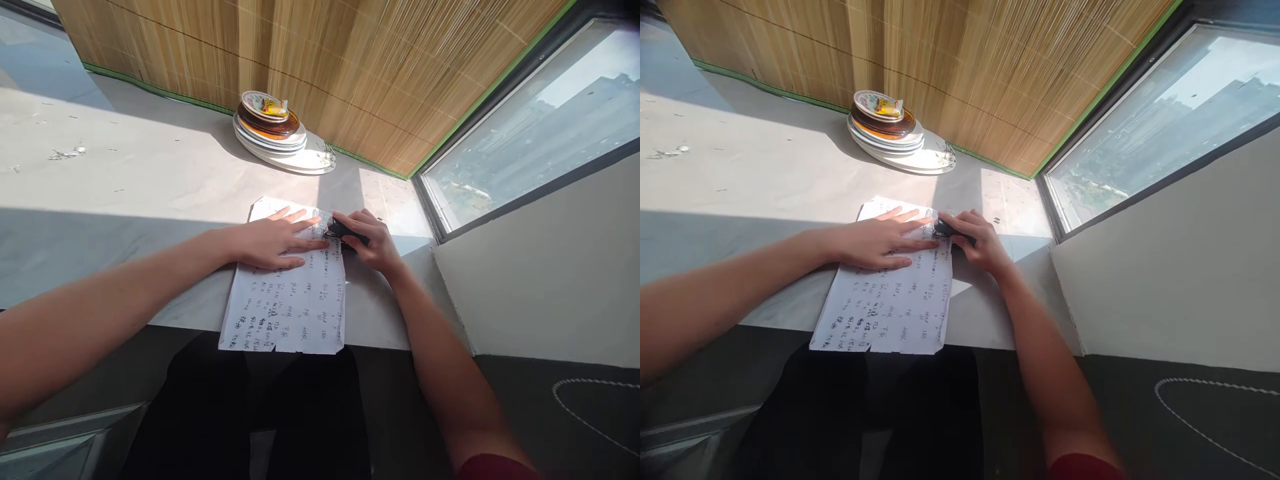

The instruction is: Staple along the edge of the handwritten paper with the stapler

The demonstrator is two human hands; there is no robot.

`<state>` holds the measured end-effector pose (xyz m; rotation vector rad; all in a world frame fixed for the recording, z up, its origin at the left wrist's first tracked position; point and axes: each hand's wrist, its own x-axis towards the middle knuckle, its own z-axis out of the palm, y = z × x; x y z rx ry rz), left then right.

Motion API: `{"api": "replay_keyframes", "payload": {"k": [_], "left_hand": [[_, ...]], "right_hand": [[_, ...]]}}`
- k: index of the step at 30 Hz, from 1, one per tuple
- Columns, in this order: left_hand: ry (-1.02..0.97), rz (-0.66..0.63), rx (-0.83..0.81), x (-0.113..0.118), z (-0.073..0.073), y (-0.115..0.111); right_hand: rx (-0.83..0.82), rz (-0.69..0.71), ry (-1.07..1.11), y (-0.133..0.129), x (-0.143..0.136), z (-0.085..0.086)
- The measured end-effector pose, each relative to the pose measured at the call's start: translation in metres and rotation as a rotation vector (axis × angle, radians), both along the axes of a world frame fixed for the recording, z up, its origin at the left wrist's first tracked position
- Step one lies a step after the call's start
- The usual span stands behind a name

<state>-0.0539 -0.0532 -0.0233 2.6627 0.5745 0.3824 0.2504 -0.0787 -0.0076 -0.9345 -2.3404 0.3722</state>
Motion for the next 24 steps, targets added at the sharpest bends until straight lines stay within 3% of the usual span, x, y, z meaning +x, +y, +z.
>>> {"api": "replay_keyframes", "payload": {"k": [12,24], "left_hand": [[-0.038,0.016,-0.008,0.0009,-0.0033,-0.0019],[-0.038,0.021,-0.028,0.0013,-0.0060,-0.0012]], "right_hand": [[0.092,-0.099,-0.169,-0.0048,-0.0093,-0.0028],[0.054,-0.102,-0.148,-0.0065,-0.0099,-0.0016]]}}
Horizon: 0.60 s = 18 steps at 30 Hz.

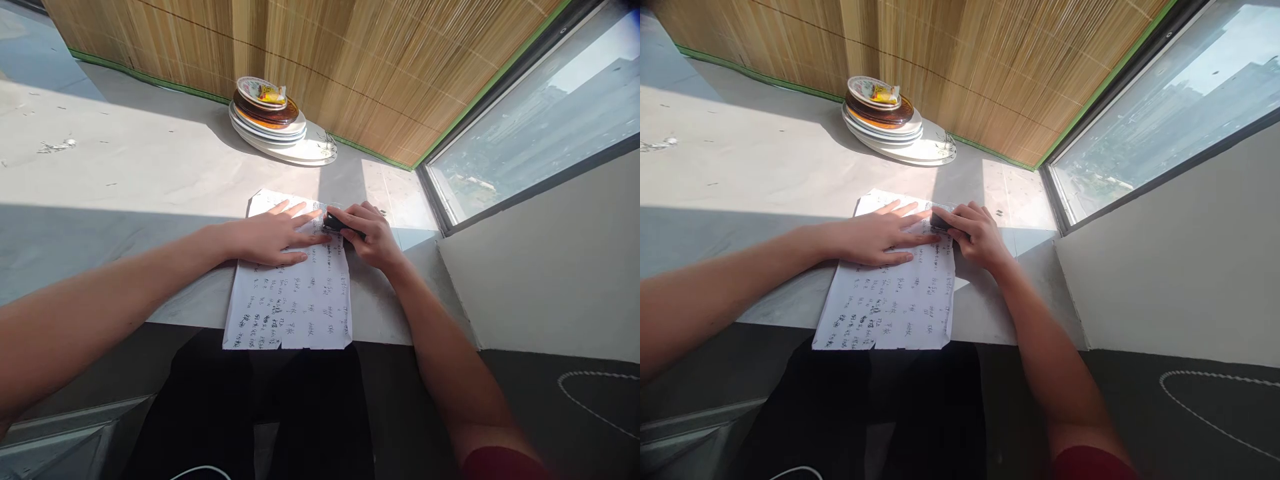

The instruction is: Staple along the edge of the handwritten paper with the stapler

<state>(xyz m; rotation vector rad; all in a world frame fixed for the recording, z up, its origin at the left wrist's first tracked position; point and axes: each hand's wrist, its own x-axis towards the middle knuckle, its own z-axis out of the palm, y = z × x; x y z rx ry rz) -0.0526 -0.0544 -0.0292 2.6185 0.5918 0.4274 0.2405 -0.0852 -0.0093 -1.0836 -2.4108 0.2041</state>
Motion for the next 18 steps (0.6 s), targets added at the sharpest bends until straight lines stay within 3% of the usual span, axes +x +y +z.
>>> {"api": "replay_keyframes", "payload": {"k": [18], "left_hand": [[0.014,0.004,-0.022,-0.0006,0.0025,-0.0001]], "right_hand": [[-0.033,0.012,0.077,0.0001,0.0015,0.0031]]}}
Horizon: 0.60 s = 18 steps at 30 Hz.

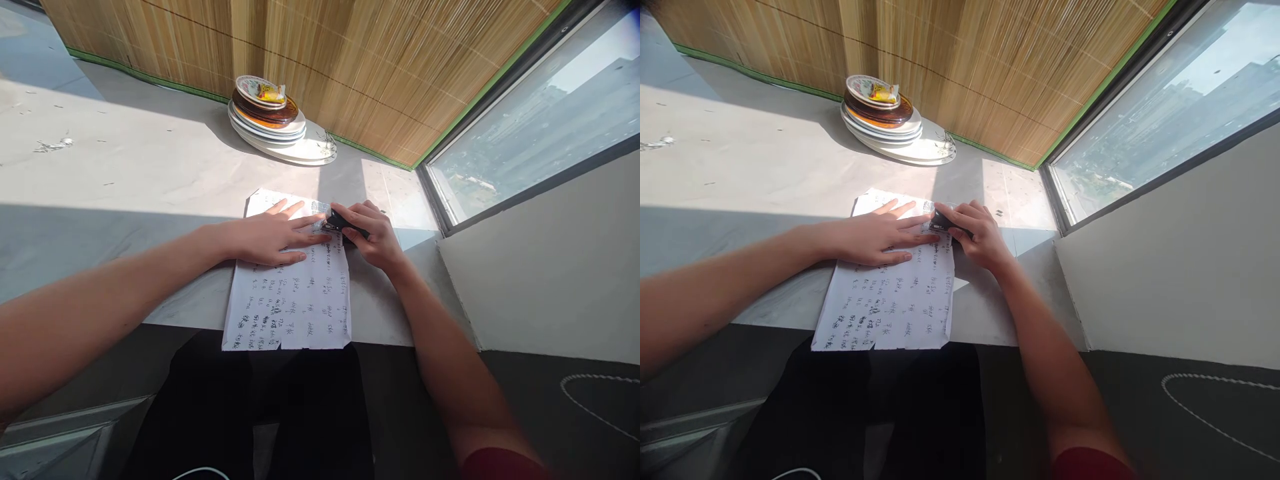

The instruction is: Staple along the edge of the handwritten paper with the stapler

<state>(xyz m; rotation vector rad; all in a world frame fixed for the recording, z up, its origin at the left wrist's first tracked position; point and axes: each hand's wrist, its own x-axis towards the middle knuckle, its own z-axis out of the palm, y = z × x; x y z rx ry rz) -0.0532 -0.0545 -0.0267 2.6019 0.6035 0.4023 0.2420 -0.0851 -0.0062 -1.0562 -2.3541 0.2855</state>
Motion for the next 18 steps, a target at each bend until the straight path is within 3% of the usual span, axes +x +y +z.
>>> {"api": "replay_keyframes", "payload": {"k": [7,18], "left_hand": [[0.242,-0.035,0.076,0.0006,0.0086,-0.0038],[0.210,-0.033,0.117,0.0011,0.0052,-0.0036]], "right_hand": [[0.066,-0.040,-0.098,-0.0005,-0.0038,-0.0024],[0.105,-0.081,-0.180,-0.0023,-0.0066,-0.0049]]}}
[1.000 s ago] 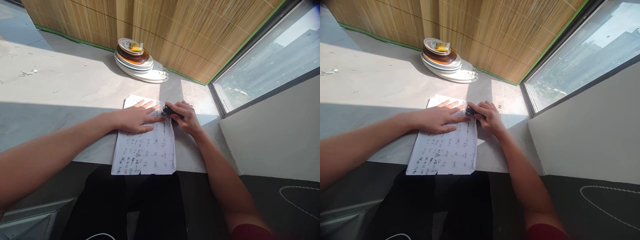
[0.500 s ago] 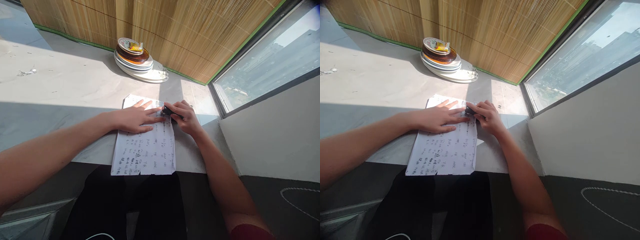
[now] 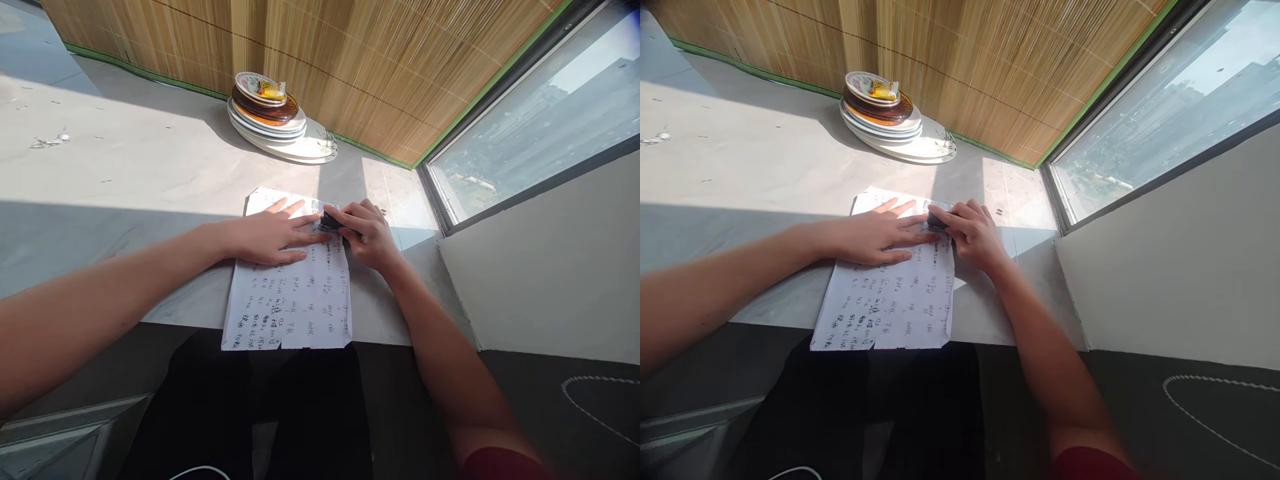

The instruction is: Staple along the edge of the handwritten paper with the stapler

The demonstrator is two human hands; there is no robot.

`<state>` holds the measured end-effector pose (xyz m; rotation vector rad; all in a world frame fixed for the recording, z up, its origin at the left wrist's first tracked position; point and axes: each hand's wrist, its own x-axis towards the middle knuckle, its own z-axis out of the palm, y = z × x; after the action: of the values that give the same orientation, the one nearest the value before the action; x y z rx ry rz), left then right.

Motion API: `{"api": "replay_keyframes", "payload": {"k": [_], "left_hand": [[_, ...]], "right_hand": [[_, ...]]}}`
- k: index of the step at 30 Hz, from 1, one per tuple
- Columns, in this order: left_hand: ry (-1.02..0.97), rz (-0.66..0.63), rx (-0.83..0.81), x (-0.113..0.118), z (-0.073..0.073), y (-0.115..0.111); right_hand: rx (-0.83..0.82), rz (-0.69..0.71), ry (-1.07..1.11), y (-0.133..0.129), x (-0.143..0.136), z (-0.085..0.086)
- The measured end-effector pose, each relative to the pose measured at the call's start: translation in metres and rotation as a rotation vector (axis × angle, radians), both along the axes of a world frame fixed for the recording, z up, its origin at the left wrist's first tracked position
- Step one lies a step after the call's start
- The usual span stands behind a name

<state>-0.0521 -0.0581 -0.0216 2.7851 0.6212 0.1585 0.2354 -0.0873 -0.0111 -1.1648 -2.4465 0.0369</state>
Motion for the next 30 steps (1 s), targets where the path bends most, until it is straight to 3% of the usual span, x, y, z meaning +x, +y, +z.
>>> {"api": "replay_keyframes", "payload": {"k": [13,30], "left_hand": [[-0.017,0.005,0.018,-0.0002,-0.0018,0.0001],[0.038,0.018,-0.027,0.0015,0.0062,-0.0031]], "right_hand": [[0.018,-0.035,-0.061,-0.0026,-0.0026,0.0006],[0.024,-0.042,-0.056,-0.0023,-0.0032,0.0001]]}}
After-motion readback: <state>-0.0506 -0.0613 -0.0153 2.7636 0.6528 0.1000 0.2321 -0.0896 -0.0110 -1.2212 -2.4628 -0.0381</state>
